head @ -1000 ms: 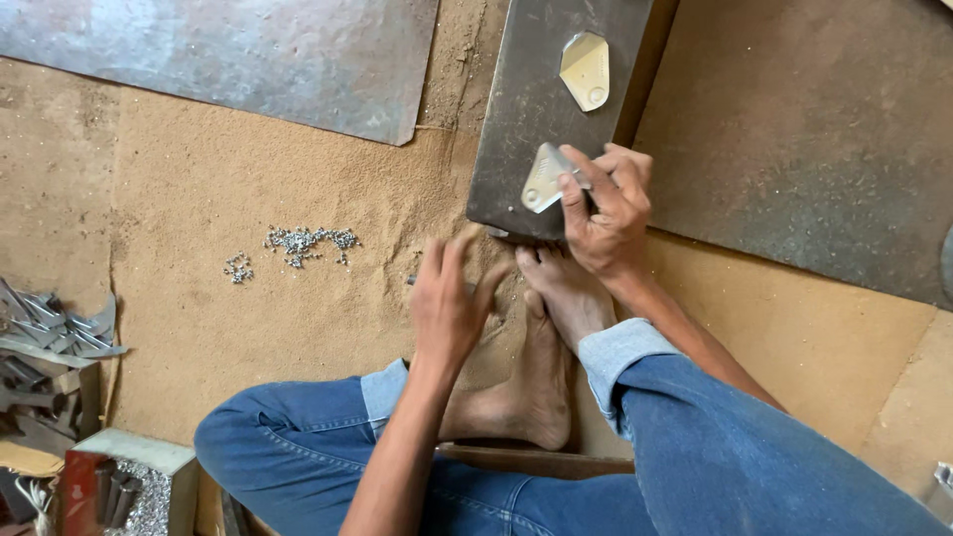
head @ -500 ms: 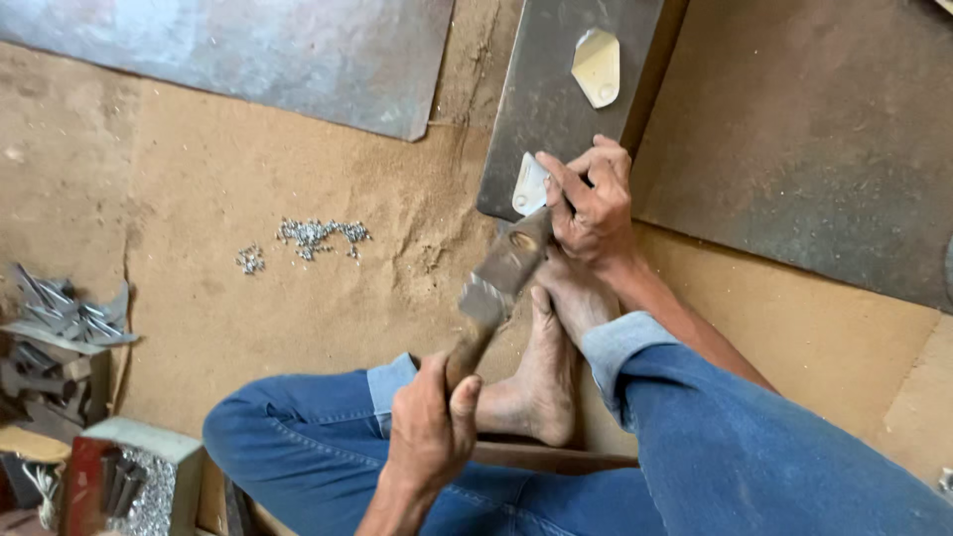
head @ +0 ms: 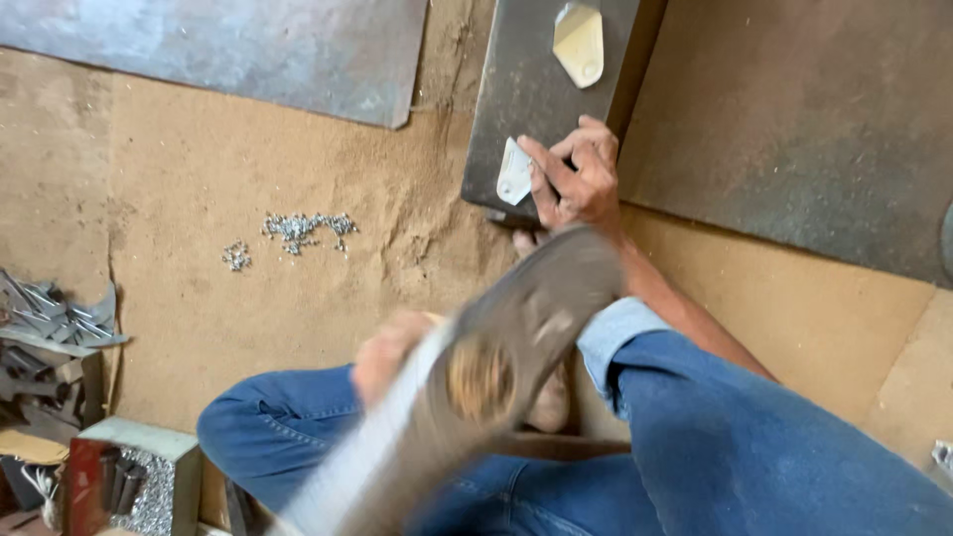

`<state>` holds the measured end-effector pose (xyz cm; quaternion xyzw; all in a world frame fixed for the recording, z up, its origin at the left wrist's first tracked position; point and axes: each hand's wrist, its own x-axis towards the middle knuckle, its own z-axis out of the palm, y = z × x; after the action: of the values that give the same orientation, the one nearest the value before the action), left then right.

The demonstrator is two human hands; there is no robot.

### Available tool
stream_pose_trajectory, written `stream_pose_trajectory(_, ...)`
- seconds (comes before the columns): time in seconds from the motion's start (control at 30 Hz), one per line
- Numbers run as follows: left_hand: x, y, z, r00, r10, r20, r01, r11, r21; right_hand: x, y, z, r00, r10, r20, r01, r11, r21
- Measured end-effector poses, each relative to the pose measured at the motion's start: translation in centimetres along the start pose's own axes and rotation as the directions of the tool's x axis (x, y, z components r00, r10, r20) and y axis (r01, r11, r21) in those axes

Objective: The person sits on the workshop floor and hammers small flat metal pieces one at a time on a heavy metal block, repositioning each piece between strikes and setting finished pieces aside with other completed pieces.

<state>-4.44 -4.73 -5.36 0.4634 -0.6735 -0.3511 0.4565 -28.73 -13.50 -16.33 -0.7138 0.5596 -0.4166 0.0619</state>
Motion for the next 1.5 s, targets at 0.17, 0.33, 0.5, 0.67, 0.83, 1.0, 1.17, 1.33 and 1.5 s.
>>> stream_pose_trajectory(0.17, -4.6, -7.0, 0.1, 0.767, -0.628, 0.130, 0.343, 0.573, 0.744, -0.4, 0.4, -0.9, 0.999, 0.000, 0.036, 0.000, 1.000, -0.008)
stream_pose_trajectory(0.33, -12.7, -7.3, -2.6, 0.635, -0.760, 0.141, 0.669, 0.631, 0.392, -4.6, -1.7, -0.8, 0.903, 0.011, 0.430, 0.099, 0.967, -0.233)
stream_pose_trajectory(0.5, -12.9, -9.6, -3.3, 0.583, -0.805, 0.115, 0.380, 0.394, 0.837, -8.0, -2.8, 0.3, 0.625, 0.429, 0.652, -0.381, 0.897, -0.225)
stream_pose_trajectory(0.67, -7.4, -12.1, -3.8, 0.669, -0.738, 0.093, 0.475, 0.520, 0.710, -9.1, -1.4, 0.3, 0.858, 0.143, 0.494, -0.060, 0.982, -0.180)
stream_pose_trajectory(0.83, -2.0, -19.4, -4.8, 0.858, -0.424, -0.291, 0.506, 0.597, 0.623, -7.2, -4.2, -0.6, 0.737, 0.230, 0.635, -0.124, 0.970, -0.208)
stream_pose_trajectory(1.0, -0.2, -25.4, -4.4, 0.818, -0.402, -0.411, 0.574, 0.527, 0.627, 0.4, -5.6, -7.3, 0.745, 0.451, 0.491, -0.369, 0.892, -0.260)
stream_pose_trajectory(1.17, -1.0, -26.3, -4.5, 0.854, -0.313, -0.415, 0.515, 0.620, 0.592, 7.3, 0.6, -6.0, 0.898, 0.436, -0.065, -0.440, 0.896, -0.066)
stream_pose_trajectory(1.33, -2.4, -26.7, -5.3, 0.846, -0.261, -0.465, 0.512, 0.639, 0.574, 6.7, 5.6, 2.6, 0.972, 0.198, -0.128, -0.228, 0.930, -0.288)
stream_pose_trajectory(1.5, -2.7, -25.6, -4.7, 0.811, -0.231, -0.538, 0.548, 0.624, 0.557, 5.3, 5.7, 1.4, 0.971, 0.112, -0.212, -0.170, 0.944, -0.281)
